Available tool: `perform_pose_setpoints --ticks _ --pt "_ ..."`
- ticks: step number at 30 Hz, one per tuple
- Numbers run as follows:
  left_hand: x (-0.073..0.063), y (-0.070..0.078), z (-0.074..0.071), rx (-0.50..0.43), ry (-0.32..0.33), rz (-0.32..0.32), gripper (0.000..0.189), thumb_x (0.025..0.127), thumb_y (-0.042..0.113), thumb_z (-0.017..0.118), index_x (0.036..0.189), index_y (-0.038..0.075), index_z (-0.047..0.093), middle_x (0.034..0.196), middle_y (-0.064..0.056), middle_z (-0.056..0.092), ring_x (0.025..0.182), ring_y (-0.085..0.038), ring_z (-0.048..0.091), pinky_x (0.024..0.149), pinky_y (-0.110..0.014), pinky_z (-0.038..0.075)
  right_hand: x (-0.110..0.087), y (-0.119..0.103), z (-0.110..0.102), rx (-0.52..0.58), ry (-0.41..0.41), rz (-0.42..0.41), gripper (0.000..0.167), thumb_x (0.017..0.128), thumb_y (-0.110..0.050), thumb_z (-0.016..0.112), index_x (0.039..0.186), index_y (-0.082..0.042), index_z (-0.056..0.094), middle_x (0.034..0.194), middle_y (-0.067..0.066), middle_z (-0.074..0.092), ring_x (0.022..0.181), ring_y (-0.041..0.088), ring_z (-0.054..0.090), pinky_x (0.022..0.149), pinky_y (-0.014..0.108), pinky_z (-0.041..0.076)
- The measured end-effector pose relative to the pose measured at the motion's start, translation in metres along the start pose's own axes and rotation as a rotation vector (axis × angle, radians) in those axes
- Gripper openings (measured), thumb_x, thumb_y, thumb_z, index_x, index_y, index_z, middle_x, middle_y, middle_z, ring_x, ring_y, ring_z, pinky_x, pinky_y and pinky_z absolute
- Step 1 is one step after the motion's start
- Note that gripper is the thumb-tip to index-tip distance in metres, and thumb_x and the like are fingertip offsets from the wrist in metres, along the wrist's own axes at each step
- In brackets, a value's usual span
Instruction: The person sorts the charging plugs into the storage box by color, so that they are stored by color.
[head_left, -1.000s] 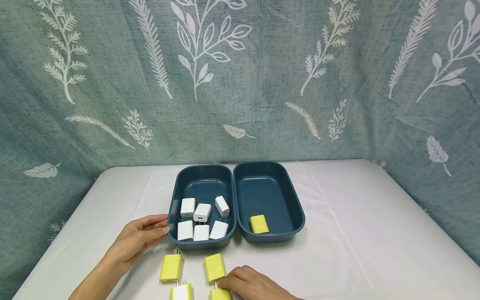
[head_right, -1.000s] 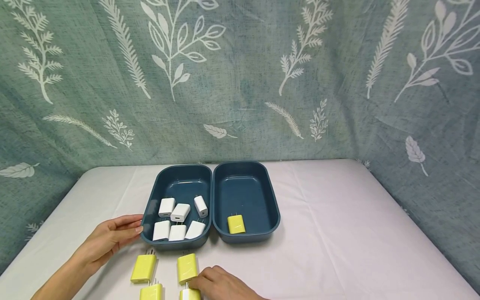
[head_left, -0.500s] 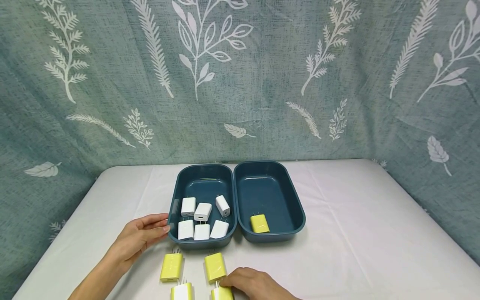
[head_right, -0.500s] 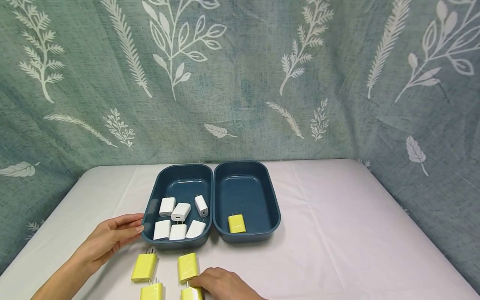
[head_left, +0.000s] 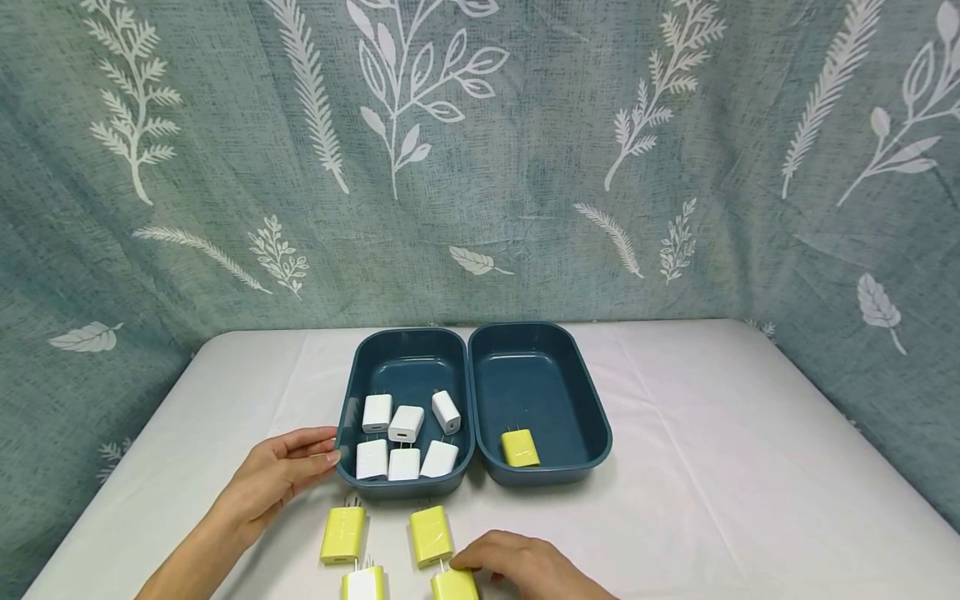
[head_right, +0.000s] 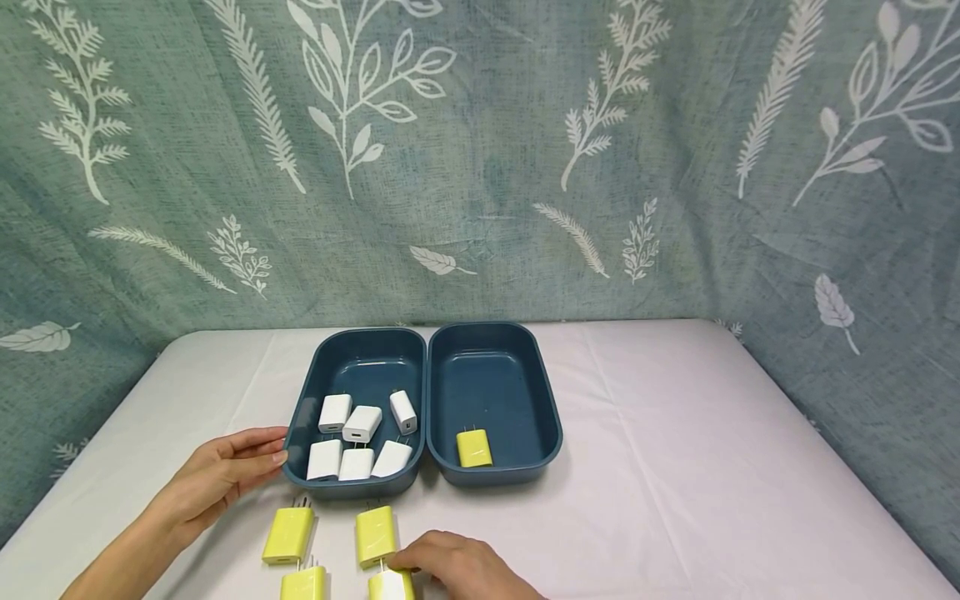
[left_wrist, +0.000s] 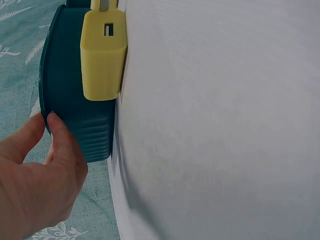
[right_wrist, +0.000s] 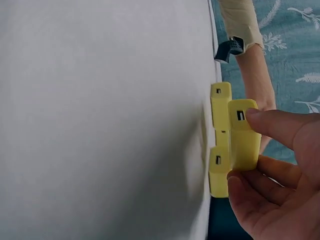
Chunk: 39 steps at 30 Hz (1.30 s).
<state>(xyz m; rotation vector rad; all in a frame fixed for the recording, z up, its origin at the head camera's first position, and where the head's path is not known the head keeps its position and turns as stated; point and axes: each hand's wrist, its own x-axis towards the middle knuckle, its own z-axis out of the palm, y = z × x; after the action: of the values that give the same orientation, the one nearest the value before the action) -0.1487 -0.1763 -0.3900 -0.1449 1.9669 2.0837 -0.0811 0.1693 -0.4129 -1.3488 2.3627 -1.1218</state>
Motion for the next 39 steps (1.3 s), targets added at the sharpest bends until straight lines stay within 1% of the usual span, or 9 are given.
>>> perform_pose_setpoints --ticks 5,7,10,16,18,22,29,33,39 --pt "0.0 0.0 0.0 0.003 0.012 -0.007 0.06 0.091 0.003 0.071 0.141 -0.012 0.042 0.113 -0.007 0.067 0.098 -0.011 0.066 0.088 -0.028 0.055 -0.002 -0.008 -0.016 0.048 0.032 -0.008 0.047 0.093 -0.034 0.072 0.132 -0.013 0.058 0.125 -0.006 0.061 0.106 0.006 0.057 0.083 0.022 0.054" --pt "0.0 0.0 0.0 0.003 0.014 -0.006 0.06 0.09 0.003 0.071 0.141 -0.012 0.042 0.113 -0.007 0.067 0.098 -0.012 0.066 0.088 -0.029 0.055 -0.002 -0.016 -0.025 0.103 0.037 0.061 0.048 0.092 -0.036 0.073 0.131 -0.014 0.059 0.125 -0.008 0.06 0.107 0.006 0.057 0.085 0.025 0.055" --pt "0.0 0.0 0.0 0.005 0.011 -0.003 0.061 0.091 0.004 0.071 0.141 -0.012 0.042 0.113 -0.007 0.066 0.098 -0.012 0.066 0.089 -0.029 0.055 -0.003 -0.023 -0.037 0.121 0.071 0.119 0.046 0.091 -0.036 0.074 0.13 -0.016 0.06 0.125 -0.01 0.061 0.106 0.006 0.057 0.084 0.027 0.056" --pt "-0.001 0.001 0.001 0.005 0.014 -0.008 0.061 0.09 0.004 0.072 0.141 -0.012 0.043 0.113 -0.007 0.066 0.098 -0.012 0.066 0.089 -0.029 0.055 -0.008 -0.025 -0.06 -0.012 0.236 0.036 0.046 0.088 -0.026 0.078 0.13 -0.018 0.061 0.125 -0.006 0.062 0.105 0.012 0.058 0.08 0.03 0.057" --pt "-0.001 0.001 0.001 0.007 0.009 -0.005 0.061 0.091 0.004 0.071 0.141 -0.012 0.042 0.113 -0.007 0.066 0.098 -0.012 0.066 0.089 -0.029 0.055 -0.01 -0.023 -0.068 -0.041 0.278 0.044 0.048 0.086 -0.026 0.08 0.129 -0.018 0.061 0.125 -0.005 0.062 0.104 0.013 0.059 0.081 0.03 0.057" --pt "-0.001 0.001 0.001 0.0 0.009 -0.005 0.061 0.09 0.004 0.071 0.141 -0.012 0.042 0.112 -0.007 0.066 0.098 -0.012 0.066 0.089 -0.029 0.055 -0.013 -0.014 -0.086 -0.064 0.324 0.132 0.05 0.084 -0.031 0.081 0.129 -0.02 0.062 0.127 -0.007 0.061 0.108 0.013 0.059 0.083 0.033 0.057" --pt "-0.002 0.002 0.001 0.0 0.004 0.004 0.06 0.091 0.004 0.071 0.141 -0.013 0.042 0.113 -0.007 0.066 0.098 -0.012 0.066 0.088 -0.028 0.055 -0.015 0.01 -0.113 -0.067 0.388 0.198 0.051 0.083 -0.026 0.082 0.129 -0.012 0.063 0.125 -0.002 0.063 0.106 0.015 0.062 0.087 0.035 0.056" --pt "-0.001 0.001 0.001 0.0 0.011 0.0 0.06 0.091 0.004 0.071 0.141 -0.012 0.043 0.114 -0.008 0.066 0.1 -0.013 0.066 0.089 -0.029 0.055 -0.014 0.024 -0.123 -0.082 0.403 0.27 0.052 0.082 -0.021 0.082 0.128 -0.009 0.063 0.126 0.001 0.063 0.11 0.02 0.062 0.092 0.04 0.055" --pt "-0.001 0.001 0.001 0.007 0.013 0.0 0.058 0.091 0.003 0.07 0.141 -0.012 0.043 0.115 -0.009 0.066 0.1 -0.013 0.066 0.089 -0.029 0.055 -0.007 0.034 -0.128 -0.119 0.379 0.378 0.052 0.085 -0.019 0.08 0.13 -0.002 0.061 0.128 0.011 0.062 0.114 0.03 0.062 0.093 0.045 0.054"
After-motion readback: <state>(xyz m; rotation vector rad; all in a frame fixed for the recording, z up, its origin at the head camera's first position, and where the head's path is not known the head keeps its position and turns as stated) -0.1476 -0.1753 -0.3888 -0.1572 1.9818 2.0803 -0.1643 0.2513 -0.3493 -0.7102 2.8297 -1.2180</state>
